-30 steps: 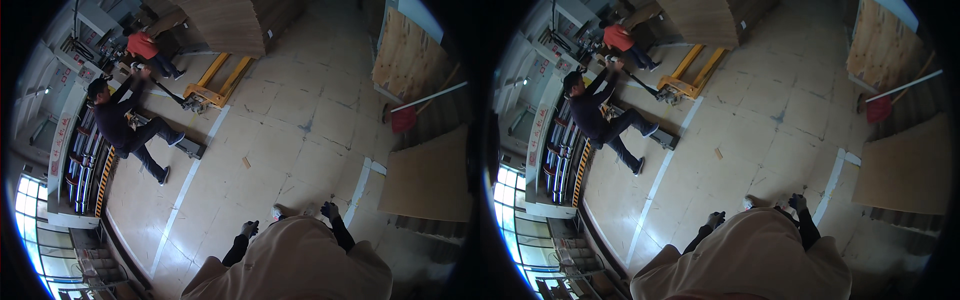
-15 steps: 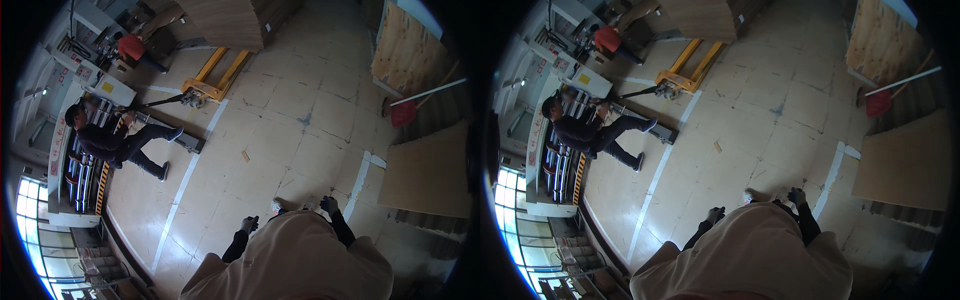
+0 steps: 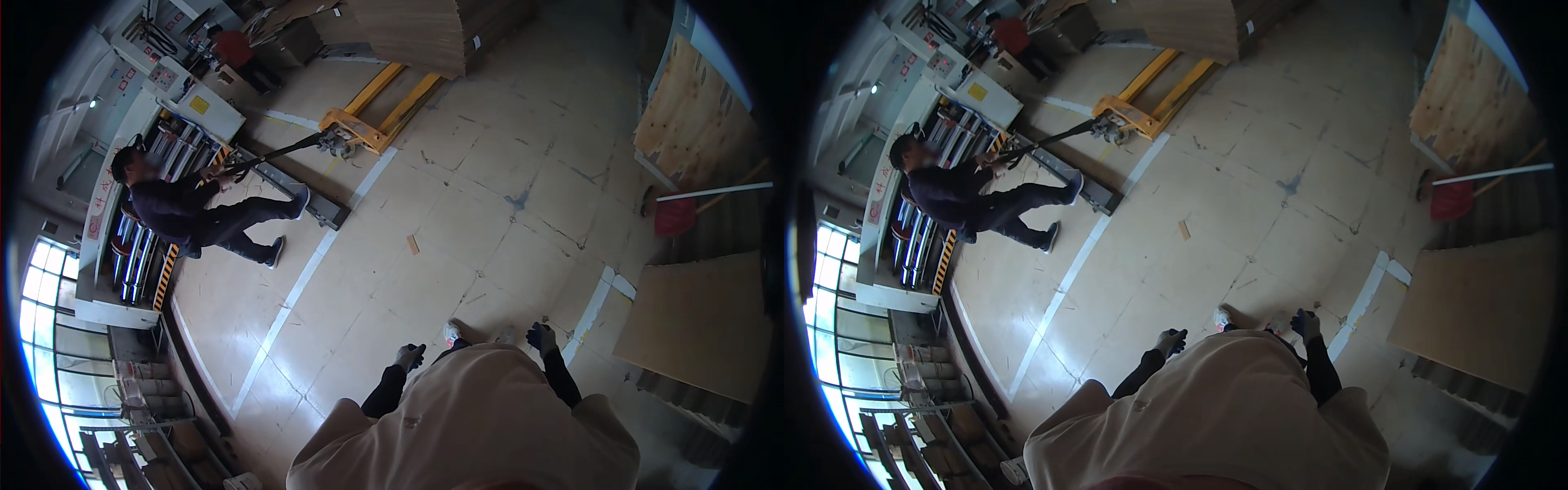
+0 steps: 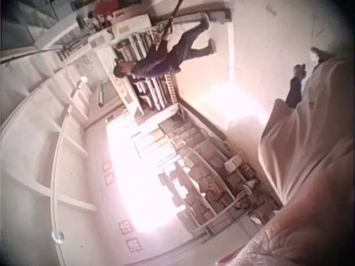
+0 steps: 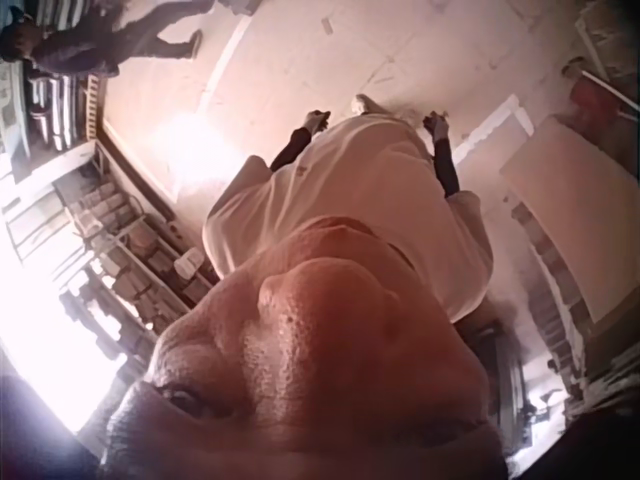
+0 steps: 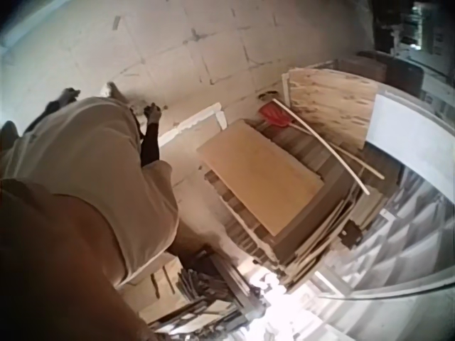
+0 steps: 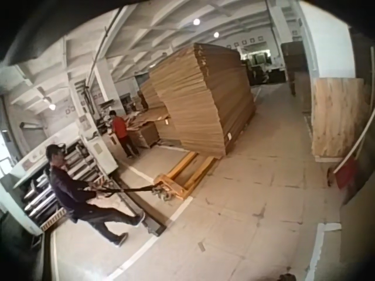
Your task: Operating a manual pallet jack to transport materials within a warehouse storage area.
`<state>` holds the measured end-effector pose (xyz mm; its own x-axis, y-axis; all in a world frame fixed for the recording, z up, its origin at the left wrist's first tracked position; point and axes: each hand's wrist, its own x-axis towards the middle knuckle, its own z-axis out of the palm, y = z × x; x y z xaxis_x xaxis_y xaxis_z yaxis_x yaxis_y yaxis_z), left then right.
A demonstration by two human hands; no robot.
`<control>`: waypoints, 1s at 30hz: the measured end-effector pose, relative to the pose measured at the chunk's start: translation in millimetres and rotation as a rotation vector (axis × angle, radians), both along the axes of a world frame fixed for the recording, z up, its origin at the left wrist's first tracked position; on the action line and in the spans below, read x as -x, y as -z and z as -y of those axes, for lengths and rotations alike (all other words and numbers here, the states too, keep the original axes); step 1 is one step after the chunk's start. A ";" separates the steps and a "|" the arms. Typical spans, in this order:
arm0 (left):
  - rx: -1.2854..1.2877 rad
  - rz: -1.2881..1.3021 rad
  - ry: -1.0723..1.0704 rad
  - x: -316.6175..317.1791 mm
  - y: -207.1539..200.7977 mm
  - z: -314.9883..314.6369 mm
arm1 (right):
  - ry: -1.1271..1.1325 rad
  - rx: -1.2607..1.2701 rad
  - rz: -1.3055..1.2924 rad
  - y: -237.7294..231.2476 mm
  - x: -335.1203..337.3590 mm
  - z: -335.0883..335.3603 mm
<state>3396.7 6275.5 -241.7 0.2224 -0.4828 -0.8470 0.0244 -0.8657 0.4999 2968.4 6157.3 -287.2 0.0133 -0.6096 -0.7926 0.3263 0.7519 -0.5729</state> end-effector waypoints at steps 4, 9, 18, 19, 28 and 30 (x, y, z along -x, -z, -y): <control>0.003 -0.012 -0.012 0.9 -1.1 5.3 | -0.014 0.015 -0.026 -2.4 -1.8 6.4; 0.016 -0.016 -0.026 4.8 -3.3 7.3 | -0.026 0.015 -0.062 -5.9 -3.3 9.7; -0.023 -0.002 -0.011 12.2 -16.5 16.2 | 0.003 -0.017 -0.038 3.1 -1.6 2.8; -0.016 0.000 0.000 10.4 -13.6 14.8 | 0.005 -0.022 -0.030 3.1 -2.7 2.1; 0.005 -0.013 -0.008 8.4 -2.7 19.1 | 0.022 -0.011 -0.038 1.8 -3.6 6.5; 0.014 -0.020 -0.023 8.8 -2.9 18.1 | 0.019 -0.012 -0.039 2.6 -4.9 7.1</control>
<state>3387.9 6257.4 -238.8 0.2168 -0.4896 -0.8445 0.0543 -0.8577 0.5112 2973.2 6150.2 -289.7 -0.0293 -0.5998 -0.7996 0.3182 0.7527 -0.5763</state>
